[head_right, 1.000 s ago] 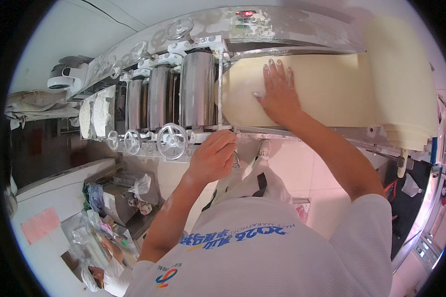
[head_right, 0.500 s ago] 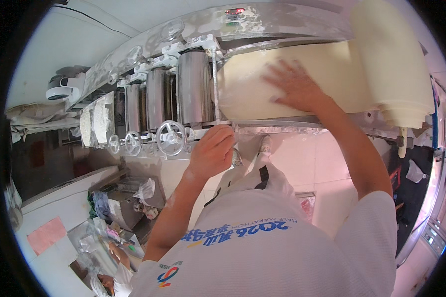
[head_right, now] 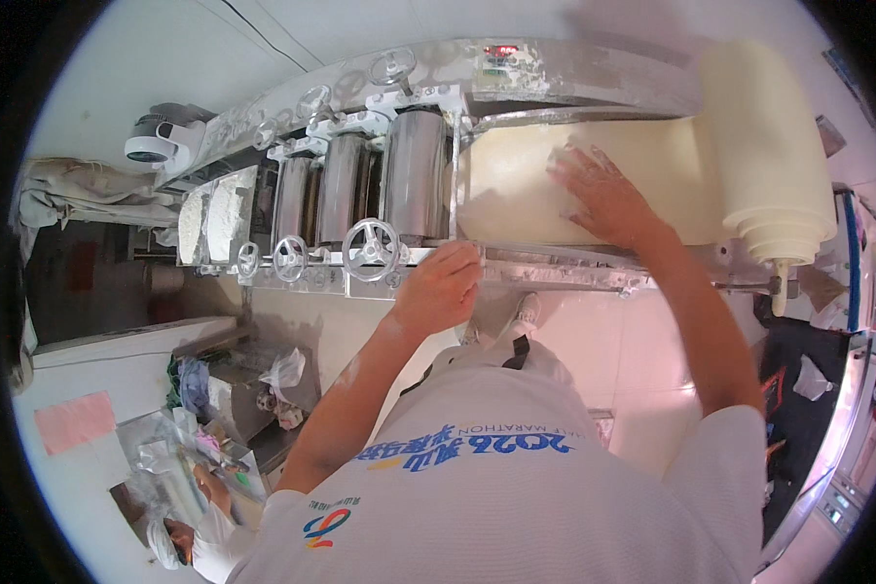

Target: The person processes dough through an automated roller machine and then handles individual dough sheets at a counter.

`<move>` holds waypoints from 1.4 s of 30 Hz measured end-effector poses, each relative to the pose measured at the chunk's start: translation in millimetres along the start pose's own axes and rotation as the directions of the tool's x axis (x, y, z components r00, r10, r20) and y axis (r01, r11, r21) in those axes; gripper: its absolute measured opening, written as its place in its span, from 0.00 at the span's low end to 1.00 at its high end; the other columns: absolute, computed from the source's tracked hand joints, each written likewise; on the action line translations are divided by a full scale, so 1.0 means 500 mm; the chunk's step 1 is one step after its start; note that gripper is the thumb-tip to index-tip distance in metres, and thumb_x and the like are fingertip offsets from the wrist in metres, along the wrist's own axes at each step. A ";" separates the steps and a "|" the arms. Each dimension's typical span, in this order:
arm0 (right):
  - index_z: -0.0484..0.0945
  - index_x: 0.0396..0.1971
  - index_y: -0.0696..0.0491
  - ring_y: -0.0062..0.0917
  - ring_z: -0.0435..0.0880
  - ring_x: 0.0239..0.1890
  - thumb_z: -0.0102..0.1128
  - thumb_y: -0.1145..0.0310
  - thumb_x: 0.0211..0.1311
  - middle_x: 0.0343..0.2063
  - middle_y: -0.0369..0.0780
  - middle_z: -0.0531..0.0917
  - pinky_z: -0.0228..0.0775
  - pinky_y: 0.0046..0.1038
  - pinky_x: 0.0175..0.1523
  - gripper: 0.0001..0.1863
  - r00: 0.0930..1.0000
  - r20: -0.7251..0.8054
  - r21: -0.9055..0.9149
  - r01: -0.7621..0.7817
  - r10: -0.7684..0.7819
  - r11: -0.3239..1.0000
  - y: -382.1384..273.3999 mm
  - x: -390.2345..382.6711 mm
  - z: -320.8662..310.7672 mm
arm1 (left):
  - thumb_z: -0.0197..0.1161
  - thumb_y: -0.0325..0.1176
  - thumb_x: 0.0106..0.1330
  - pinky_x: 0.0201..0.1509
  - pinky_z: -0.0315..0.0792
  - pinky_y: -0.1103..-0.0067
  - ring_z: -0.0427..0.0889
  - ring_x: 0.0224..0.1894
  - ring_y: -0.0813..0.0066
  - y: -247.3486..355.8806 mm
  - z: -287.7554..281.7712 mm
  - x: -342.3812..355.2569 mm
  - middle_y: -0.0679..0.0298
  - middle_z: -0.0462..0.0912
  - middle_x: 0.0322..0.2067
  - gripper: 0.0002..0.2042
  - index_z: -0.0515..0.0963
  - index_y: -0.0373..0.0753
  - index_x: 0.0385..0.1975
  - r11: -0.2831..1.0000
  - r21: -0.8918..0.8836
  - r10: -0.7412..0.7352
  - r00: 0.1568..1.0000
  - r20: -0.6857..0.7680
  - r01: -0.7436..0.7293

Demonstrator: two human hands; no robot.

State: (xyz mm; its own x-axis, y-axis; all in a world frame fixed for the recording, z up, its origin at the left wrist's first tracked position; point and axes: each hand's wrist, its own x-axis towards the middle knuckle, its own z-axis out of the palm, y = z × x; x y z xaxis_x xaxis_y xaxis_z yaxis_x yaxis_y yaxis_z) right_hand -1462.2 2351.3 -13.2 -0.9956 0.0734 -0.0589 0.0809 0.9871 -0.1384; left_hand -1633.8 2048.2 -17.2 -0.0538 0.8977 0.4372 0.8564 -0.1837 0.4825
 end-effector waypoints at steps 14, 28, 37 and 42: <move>0.61 0.75 0.56 0.36 0.65 0.75 0.45 0.55 0.82 0.73 0.48 0.67 0.53 0.35 0.79 0.30 0.508 -0.194 0.971 0.221 0.839 0.090 -0.186 0.021 -0.113 | 0.48 0.45 0.81 0.80 0.53 0.60 0.61 0.75 0.40 0.081 0.216 0.403 0.39 0.63 0.72 0.29 0.63 0.29 0.72 0.800 -0.582 -0.396 0.856 -0.331 0.145; 0.77 0.48 0.58 0.22 0.79 0.42 0.61 0.64 0.75 0.43 0.42 0.84 0.72 0.28 0.52 0.12 0.130 -0.159 0.973 -0.147 0.979 0.177 -0.088 -0.102 0.061 | 0.67 0.31 0.66 0.47 0.76 0.67 0.82 0.42 0.60 0.217 -0.039 0.220 0.53 0.79 0.40 0.14 0.77 0.32 0.47 0.698 -0.712 -0.171 0.984 -0.057 0.080; 0.83 0.47 0.61 0.26 0.85 0.39 0.45 0.63 0.79 0.36 0.40 0.86 0.78 0.27 0.48 0.20 0.063 -0.266 0.889 -0.370 0.962 0.270 -0.368 -0.131 0.114 | 0.70 0.28 0.68 0.36 0.76 0.81 0.83 0.30 0.78 -0.060 -0.519 -0.239 0.58 0.89 0.36 0.06 0.86 0.32 0.38 -0.011 -0.873 -0.627 0.677 0.387 0.488; 0.83 0.47 0.62 0.23 0.81 0.34 0.47 0.67 0.75 0.32 0.38 0.83 0.74 0.25 0.42 0.17 0.022 -0.203 0.925 -0.324 0.979 0.199 -0.632 -0.047 0.155 | 0.57 0.46 0.79 0.35 0.69 0.83 0.78 0.30 0.81 -0.471 -0.617 -0.383 0.64 0.84 0.30 0.21 0.85 0.33 0.36 0.495 -0.451 -0.853 0.513 -0.094 0.742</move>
State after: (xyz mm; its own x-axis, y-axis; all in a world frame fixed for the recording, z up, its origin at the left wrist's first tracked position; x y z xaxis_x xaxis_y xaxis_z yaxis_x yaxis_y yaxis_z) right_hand -1460.8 2026.7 -44.6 0.0477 0.9968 0.0639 0.3828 0.0409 -0.9229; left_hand -1983.8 1796.2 19.5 -0.8066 0.5795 -0.1166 0.1526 0.3947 0.9061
